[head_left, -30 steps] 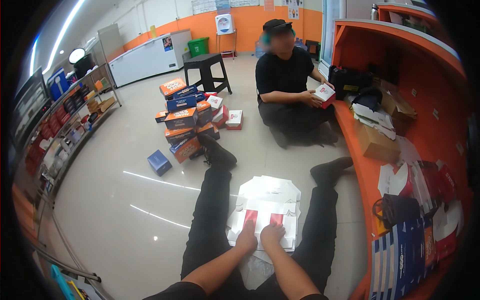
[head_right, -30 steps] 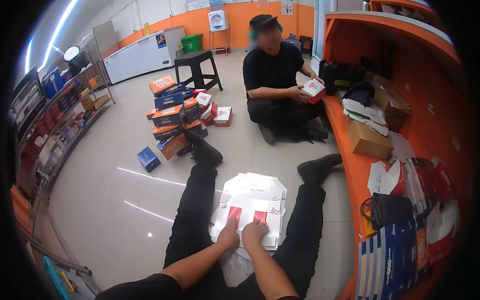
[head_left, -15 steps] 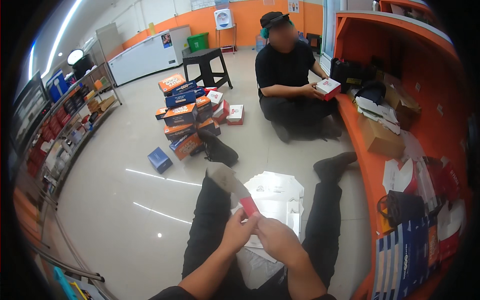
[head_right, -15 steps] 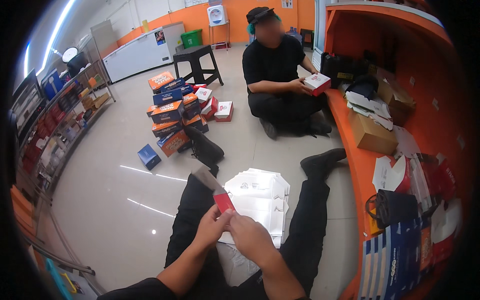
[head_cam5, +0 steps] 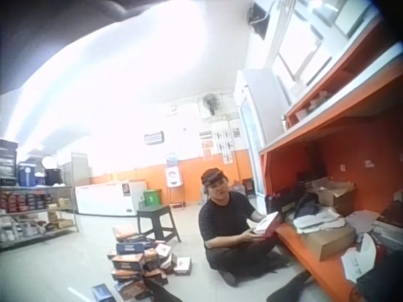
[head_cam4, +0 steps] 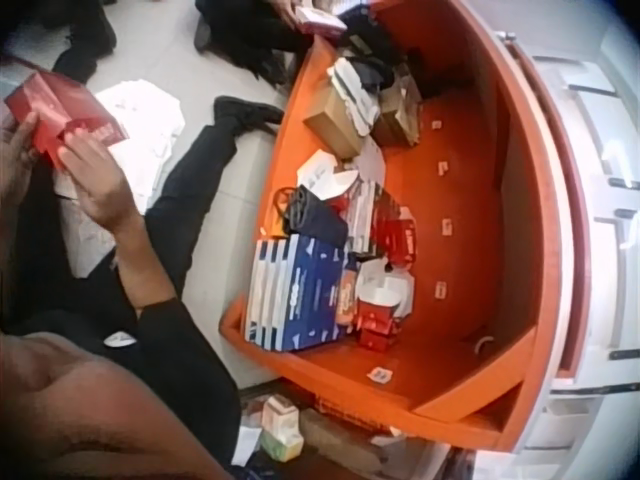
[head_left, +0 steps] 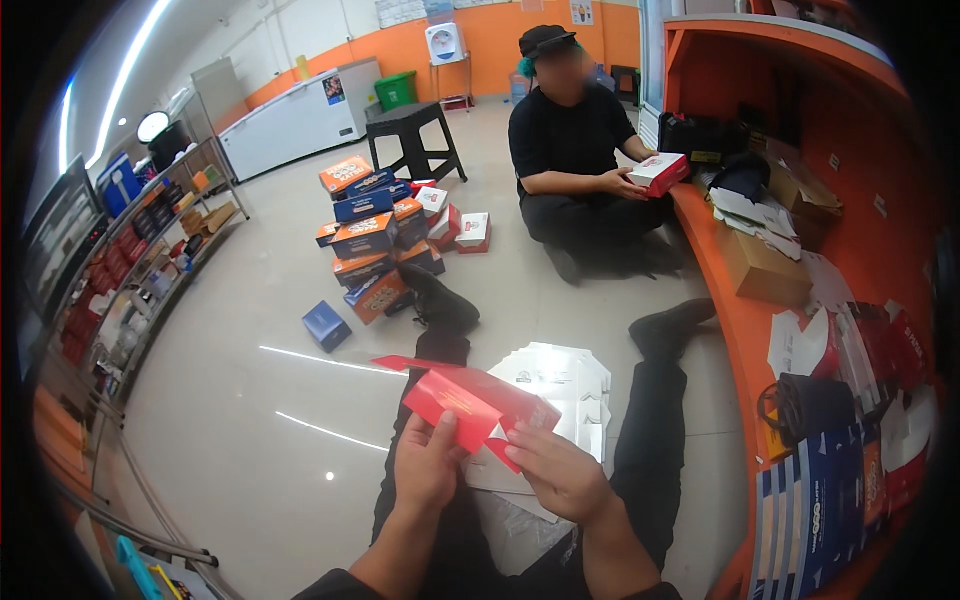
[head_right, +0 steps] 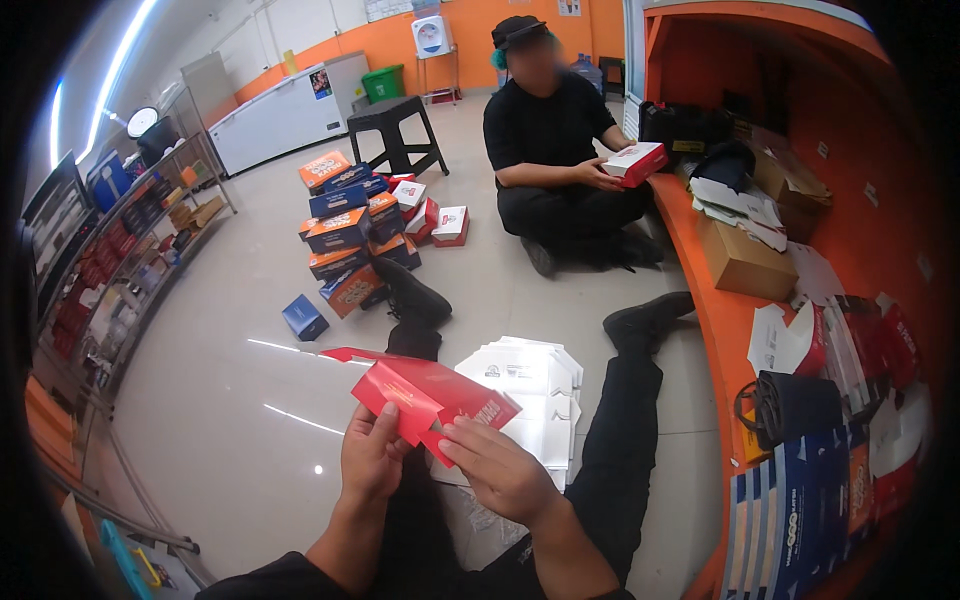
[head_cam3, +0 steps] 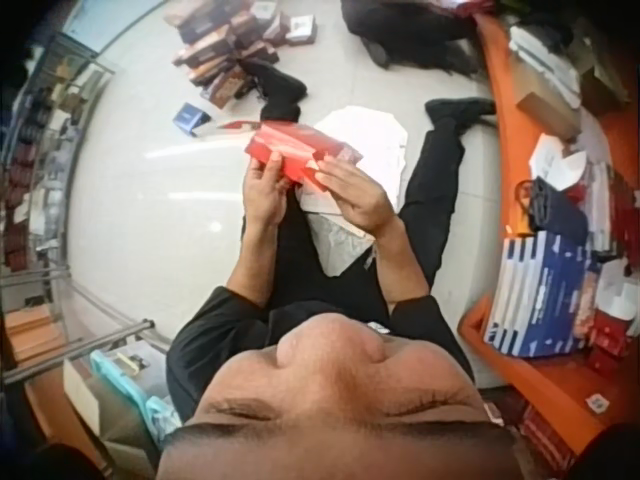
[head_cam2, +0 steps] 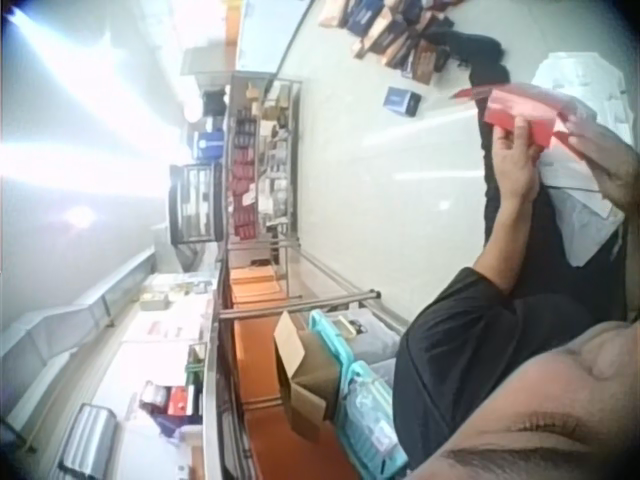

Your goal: The person folds flat cardboard food container templates into boxes by hand while sitting on the floor.

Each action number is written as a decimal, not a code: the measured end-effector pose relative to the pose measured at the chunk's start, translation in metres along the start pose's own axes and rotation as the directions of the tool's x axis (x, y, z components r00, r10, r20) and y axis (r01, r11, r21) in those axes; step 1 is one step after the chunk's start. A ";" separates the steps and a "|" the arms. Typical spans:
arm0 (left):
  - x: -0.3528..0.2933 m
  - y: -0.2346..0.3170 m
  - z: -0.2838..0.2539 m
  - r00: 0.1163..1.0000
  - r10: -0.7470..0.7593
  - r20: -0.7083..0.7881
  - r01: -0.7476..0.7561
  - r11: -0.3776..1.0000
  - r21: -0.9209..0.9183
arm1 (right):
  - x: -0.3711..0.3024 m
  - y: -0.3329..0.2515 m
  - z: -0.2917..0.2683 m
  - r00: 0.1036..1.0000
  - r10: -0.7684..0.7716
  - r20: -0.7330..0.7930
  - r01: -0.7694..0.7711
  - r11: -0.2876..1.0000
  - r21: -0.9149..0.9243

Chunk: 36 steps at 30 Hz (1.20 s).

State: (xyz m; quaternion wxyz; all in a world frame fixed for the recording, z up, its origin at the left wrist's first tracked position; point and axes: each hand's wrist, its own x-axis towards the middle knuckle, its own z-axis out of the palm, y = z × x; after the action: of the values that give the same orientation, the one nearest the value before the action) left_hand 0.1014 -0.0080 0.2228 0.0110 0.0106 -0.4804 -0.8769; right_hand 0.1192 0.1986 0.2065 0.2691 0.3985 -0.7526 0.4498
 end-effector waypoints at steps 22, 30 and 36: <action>-0.028 0.003 0.013 0.942 0.076 0.327 -0.129 0.982 0.141 | -0.002 0.000 0.009 0.986 -0.002 -0.169 -0.013 0.996 -0.084; -0.037 -0.013 0.005 0.935 0.150 0.323 -0.281 0.868 0.409 | -0.006 0.005 0.021 0.979 0.005 -0.205 -0.028 0.994 -0.107; -0.045 -0.026 0.013 0.923 0.136 0.361 -0.314 0.809 0.497 | -0.002 0.006 0.018 0.931 0.236 -0.279 -0.184 0.962 0.199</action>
State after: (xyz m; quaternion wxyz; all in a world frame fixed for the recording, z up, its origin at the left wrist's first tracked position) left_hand 0.1457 0.0181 0.2079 0.0374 -0.1812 -0.7036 -0.6860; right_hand 0.1141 0.1850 0.1935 0.2956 0.2638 -0.7004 0.5937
